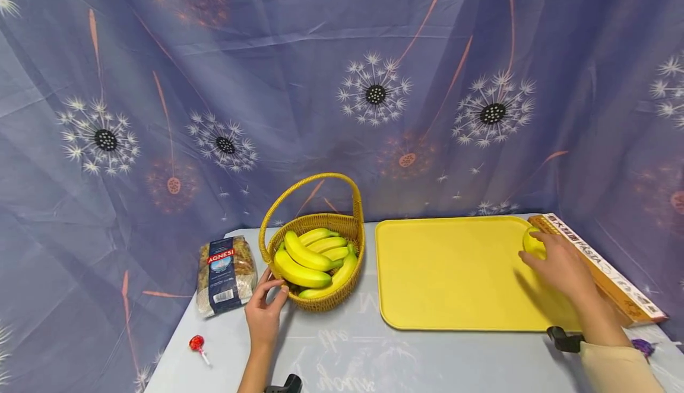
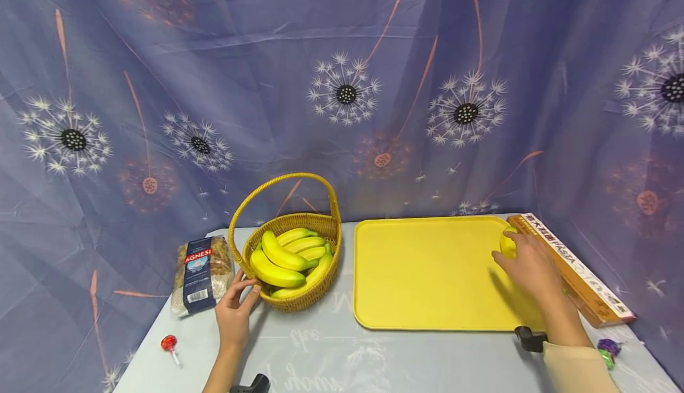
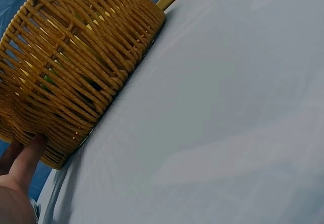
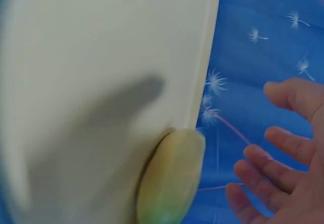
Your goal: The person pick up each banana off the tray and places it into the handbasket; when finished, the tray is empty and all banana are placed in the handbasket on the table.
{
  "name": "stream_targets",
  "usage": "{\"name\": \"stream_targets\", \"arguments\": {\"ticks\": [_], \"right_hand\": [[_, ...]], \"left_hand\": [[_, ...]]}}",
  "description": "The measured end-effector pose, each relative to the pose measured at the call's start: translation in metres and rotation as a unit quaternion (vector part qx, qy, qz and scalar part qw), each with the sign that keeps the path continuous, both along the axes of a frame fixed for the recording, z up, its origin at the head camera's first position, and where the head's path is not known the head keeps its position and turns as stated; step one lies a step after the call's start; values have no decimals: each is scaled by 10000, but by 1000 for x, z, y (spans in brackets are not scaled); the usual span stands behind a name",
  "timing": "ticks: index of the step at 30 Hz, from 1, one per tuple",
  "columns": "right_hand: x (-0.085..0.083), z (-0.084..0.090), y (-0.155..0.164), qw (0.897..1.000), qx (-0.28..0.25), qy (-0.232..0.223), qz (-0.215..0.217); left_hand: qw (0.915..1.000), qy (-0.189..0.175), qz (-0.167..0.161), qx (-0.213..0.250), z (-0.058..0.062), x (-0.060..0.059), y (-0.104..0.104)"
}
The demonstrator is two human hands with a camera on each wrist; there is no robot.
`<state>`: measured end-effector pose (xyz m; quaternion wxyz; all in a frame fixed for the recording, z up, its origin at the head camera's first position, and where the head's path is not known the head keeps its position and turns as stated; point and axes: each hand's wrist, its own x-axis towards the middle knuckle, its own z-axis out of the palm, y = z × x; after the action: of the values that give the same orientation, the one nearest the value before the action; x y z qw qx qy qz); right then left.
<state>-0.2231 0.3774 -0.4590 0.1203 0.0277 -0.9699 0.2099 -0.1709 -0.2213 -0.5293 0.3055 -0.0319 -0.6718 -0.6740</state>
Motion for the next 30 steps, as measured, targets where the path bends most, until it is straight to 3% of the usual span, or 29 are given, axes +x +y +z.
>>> {"name": "stream_targets", "arguments": {"ticks": [6, 14, 23, 30], "right_hand": [[9, -9, 9, 9967, 417, -638, -271], [8, -17, 12, 9948, 347, -773, -571], [7, -23, 10, 9914, 37, -1096, -709], [1, -10, -16, 9928, -136, -1187, 6]], "left_hand": [[9997, 46, -205, -92, 14, 6, 1], [9998, -35, -133, -158, 26, 13, 5], [9998, 92, -182, -14, 9, 2, -2], [9999, 128, -62, -16, -2, -2, -5]]}}
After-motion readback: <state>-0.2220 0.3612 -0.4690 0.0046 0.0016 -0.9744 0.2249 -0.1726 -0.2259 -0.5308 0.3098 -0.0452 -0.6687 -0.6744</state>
